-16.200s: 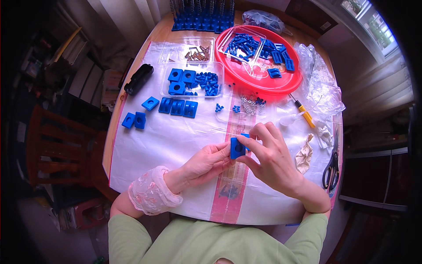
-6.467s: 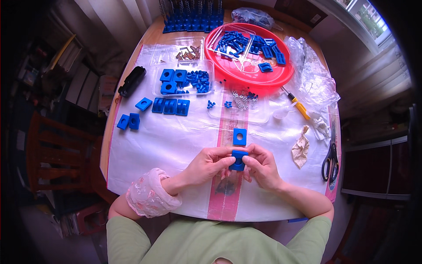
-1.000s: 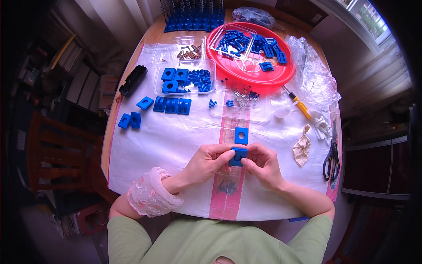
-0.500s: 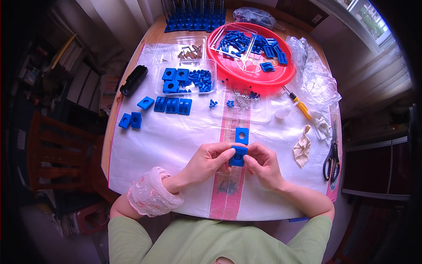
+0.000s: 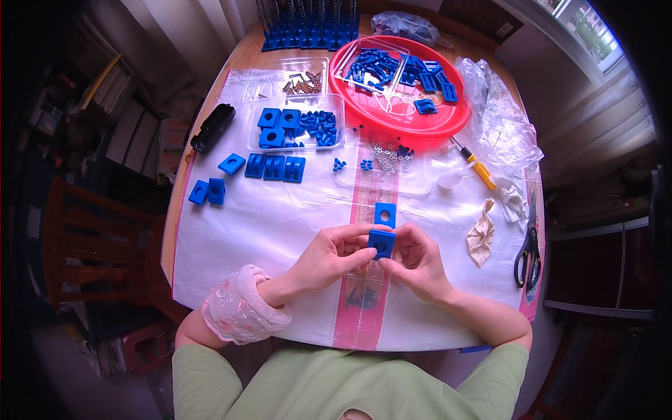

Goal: Assembling blue plastic components by inserting metal pins and connecting blocks at a workstation.

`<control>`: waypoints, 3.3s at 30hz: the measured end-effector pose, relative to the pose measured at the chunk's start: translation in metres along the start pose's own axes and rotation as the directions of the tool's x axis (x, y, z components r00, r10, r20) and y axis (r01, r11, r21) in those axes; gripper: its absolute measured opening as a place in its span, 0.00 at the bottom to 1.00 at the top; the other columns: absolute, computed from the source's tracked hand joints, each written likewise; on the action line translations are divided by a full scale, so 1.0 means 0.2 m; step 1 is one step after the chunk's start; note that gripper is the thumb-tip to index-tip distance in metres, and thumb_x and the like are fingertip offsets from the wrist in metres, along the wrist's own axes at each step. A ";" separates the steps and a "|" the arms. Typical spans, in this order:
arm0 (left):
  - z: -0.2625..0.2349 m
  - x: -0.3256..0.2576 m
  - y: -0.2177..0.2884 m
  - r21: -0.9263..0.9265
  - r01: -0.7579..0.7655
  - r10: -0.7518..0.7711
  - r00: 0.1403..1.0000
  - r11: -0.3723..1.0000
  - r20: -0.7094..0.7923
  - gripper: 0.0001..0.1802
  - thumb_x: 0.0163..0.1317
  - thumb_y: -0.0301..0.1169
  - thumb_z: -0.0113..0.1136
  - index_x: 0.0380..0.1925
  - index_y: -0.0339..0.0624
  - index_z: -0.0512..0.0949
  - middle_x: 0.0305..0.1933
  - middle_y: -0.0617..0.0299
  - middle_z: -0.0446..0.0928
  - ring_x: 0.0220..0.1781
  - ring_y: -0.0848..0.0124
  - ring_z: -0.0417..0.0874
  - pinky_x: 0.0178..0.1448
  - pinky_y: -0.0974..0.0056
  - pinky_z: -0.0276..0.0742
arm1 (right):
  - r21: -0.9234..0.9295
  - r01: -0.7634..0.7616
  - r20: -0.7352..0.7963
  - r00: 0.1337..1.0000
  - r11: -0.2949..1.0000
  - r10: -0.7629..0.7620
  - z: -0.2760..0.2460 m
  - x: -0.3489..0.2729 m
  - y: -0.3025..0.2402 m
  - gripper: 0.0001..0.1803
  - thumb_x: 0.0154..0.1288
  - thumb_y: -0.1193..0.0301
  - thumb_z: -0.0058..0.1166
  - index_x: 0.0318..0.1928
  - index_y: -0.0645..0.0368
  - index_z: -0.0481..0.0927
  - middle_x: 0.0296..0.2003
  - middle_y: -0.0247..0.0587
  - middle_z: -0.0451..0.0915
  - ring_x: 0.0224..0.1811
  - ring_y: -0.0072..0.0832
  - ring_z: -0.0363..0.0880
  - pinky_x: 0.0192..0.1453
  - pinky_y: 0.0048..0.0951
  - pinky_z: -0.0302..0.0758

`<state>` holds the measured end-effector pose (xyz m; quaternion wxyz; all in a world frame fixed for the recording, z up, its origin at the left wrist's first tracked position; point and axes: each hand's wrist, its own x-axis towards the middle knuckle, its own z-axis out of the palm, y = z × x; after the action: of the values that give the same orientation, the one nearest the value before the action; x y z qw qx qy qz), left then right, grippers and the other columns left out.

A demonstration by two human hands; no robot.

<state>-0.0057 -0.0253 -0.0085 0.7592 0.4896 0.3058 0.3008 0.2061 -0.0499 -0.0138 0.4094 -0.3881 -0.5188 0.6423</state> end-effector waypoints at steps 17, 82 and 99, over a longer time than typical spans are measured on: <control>0.02 0.00 0.00 0.038 -0.022 0.022 1.000 0.999 -0.013 0.23 0.66 0.22 0.57 0.61 0.40 0.73 0.41 0.70 0.79 0.35 0.86 0.75 0.37 0.77 0.73 | 0.138 -0.047 0.018 0.999 0.989 0.045 -0.02 -0.01 -0.01 0.10 0.66 0.81 0.55 0.45 0.64 0.71 0.40 0.35 0.78 0.45 0.16 0.77 0.50 0.22 0.75; 0.04 -0.02 -0.02 0.089 -0.023 0.032 0.994 0.996 -0.102 0.14 0.68 0.28 0.57 0.53 0.43 0.81 0.27 0.70 0.81 0.22 0.86 0.75 0.26 0.77 0.72 | 0.089 -0.024 -0.026 0.999 0.996 0.027 0.02 -0.02 0.00 0.03 0.69 0.76 0.53 0.39 0.63 0.74 0.32 0.29 0.76 0.29 0.11 0.69 0.32 0.18 0.66; 0.04 -0.02 -0.02 0.095 -0.019 0.029 0.994 0.995 -0.104 0.16 0.68 0.26 0.56 0.54 0.43 0.80 0.27 0.71 0.80 0.22 0.86 0.74 0.26 0.77 0.71 | 0.051 0.011 -0.046 0.999 0.999 -0.009 0.03 -0.02 0.00 0.03 0.70 0.76 0.53 0.39 0.61 0.74 0.30 0.28 0.75 0.23 0.08 0.66 0.23 0.15 0.61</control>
<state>-0.0007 -0.0343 -0.0096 0.7144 0.5119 0.3535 0.3205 0.2025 -0.0548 -0.0124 0.4343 -0.3895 -0.4948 0.6441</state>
